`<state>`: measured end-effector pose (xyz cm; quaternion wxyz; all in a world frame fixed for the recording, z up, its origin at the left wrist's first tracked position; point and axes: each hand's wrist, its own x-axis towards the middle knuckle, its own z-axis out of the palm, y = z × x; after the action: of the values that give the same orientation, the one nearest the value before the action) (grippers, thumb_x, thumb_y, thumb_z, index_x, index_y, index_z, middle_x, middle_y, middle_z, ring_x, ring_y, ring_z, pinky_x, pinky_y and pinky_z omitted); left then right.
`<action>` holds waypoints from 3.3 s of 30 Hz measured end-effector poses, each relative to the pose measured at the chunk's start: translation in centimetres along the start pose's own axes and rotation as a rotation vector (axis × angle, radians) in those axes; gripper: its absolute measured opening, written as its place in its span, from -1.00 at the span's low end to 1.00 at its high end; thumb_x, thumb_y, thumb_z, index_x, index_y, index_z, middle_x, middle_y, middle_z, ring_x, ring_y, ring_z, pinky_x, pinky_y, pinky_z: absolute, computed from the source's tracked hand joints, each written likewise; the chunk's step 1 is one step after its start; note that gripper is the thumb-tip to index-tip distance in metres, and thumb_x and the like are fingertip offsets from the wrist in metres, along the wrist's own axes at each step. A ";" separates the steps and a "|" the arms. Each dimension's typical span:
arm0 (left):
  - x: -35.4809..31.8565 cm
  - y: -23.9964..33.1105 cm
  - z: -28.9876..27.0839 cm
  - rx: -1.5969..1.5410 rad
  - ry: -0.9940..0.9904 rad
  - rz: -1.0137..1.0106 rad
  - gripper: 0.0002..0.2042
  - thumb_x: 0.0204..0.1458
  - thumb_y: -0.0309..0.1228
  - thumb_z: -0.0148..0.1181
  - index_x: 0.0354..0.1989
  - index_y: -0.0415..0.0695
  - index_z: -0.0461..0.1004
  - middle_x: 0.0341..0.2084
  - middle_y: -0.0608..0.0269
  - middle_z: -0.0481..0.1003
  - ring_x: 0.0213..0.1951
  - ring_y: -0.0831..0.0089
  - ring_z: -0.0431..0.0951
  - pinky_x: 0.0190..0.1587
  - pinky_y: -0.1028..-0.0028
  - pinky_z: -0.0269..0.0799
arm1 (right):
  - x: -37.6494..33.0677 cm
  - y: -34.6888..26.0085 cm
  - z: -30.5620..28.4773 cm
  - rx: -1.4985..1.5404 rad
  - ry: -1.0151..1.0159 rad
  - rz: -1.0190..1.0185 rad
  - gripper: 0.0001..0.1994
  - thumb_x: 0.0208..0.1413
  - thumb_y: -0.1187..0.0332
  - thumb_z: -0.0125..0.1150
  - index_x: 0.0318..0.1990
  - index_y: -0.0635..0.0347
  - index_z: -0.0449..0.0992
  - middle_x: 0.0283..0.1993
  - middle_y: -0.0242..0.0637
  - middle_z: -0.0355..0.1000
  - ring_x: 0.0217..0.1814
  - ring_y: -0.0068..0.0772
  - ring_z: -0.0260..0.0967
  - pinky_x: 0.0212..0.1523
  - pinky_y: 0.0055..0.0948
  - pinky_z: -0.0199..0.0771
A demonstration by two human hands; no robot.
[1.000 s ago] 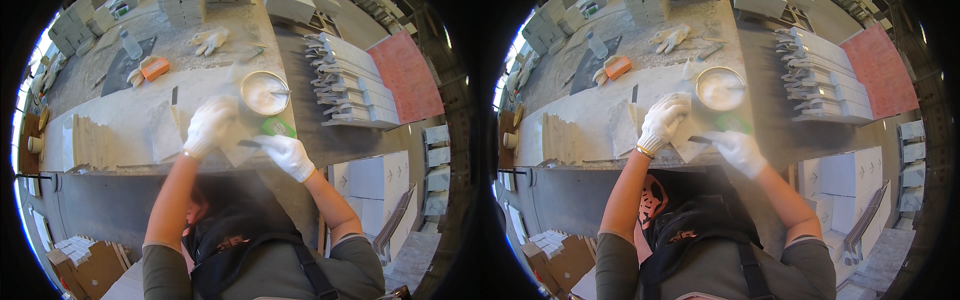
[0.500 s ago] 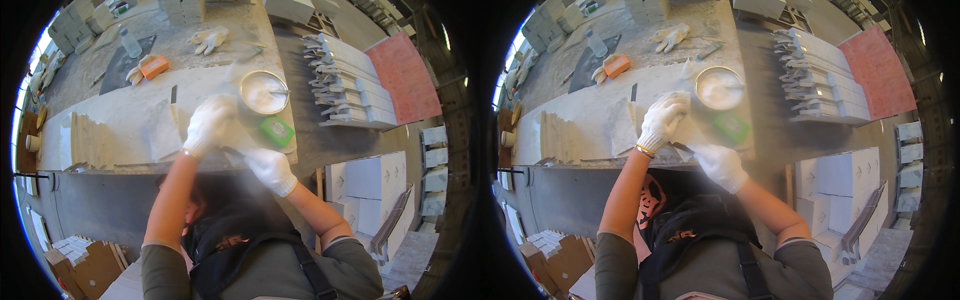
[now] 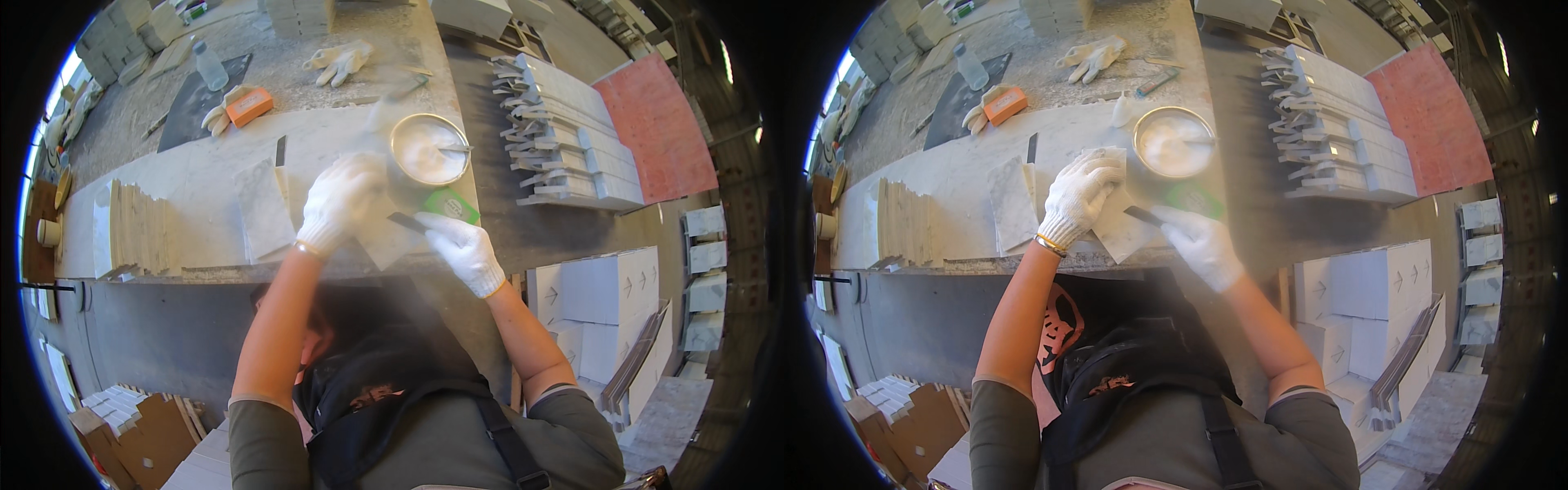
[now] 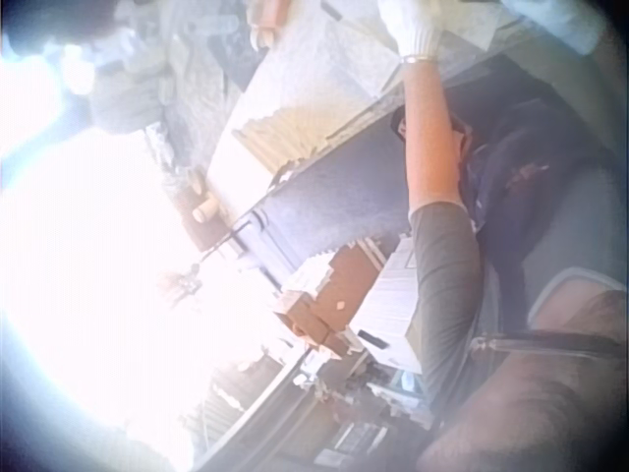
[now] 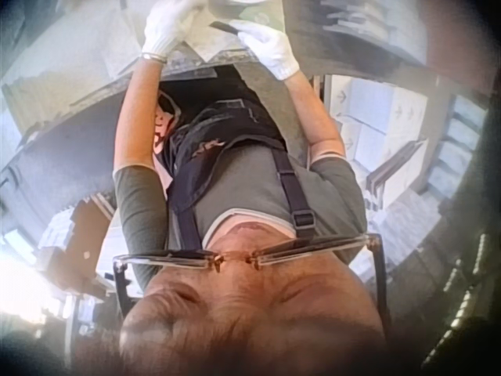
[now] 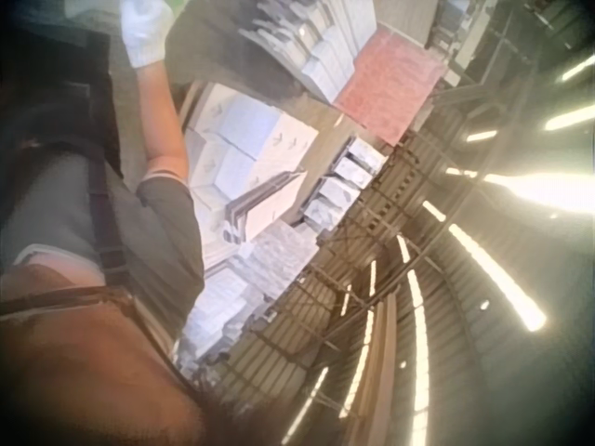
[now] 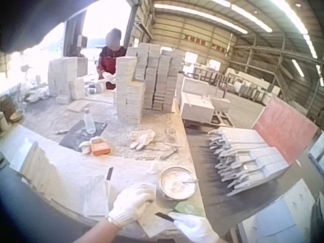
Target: The person applies a white adhesive to the edges of rectangular tiles using a small metal spatula, then wipes the edges with a green sponge. They repeat this process on multiple tiles, handling them one at a time.
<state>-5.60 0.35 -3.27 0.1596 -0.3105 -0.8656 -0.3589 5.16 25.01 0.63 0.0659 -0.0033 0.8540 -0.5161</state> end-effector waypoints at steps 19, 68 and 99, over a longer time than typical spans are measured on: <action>0.1 0.2 0.1 -0.004 0.004 -0.012 -0.84 0.08 -0.45 0.30 -0.16 0.00 0.65 -0.02 0.21 0.65 0.24 0.06 0.53 0.29 0.12 0.43 | -0.6 -0.4 0.5 -0.229 0.050 -0.188 -0.69 0.32 0.43 0.25 0.18 0.11 0.67 0.05 -0.12 0.68 -0.03 -0.27 0.65 0.01 -0.36 0.60; -1.6 2.2 -2.7 0.169 -0.154 -0.275 -0.66 0.09 -0.36 0.33 0.06 -0.09 0.60 0.15 0.06 0.57 0.31 -0.10 0.43 0.33 0.04 0.35 | -4.4 2.3 -2.0 0.455 0.196 0.284 -0.61 0.34 0.41 0.23 0.30 0.20 0.55 -0.20 -0.26 0.64 -0.29 -0.51 0.56 -0.29 -0.52 0.53; -2.9 10.3 -1.8 0.240 -0.405 -0.061 -0.13 -0.25 -0.05 0.59 0.26 -0.26 0.45 0.35 -0.09 0.35 0.39 -0.17 0.28 0.44 -0.17 0.13 | 0.3 -0.1 -1.3 0.450 0.217 0.192 -0.63 0.33 0.48 0.26 0.27 0.17 0.58 -0.16 -0.31 0.64 -0.26 -0.60 0.55 -0.28 -0.58 0.55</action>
<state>3.42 3.45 1.92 0.0076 -0.3284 -0.9255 -0.1885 4.68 26.09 1.32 0.0215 0.1477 0.7164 -0.6815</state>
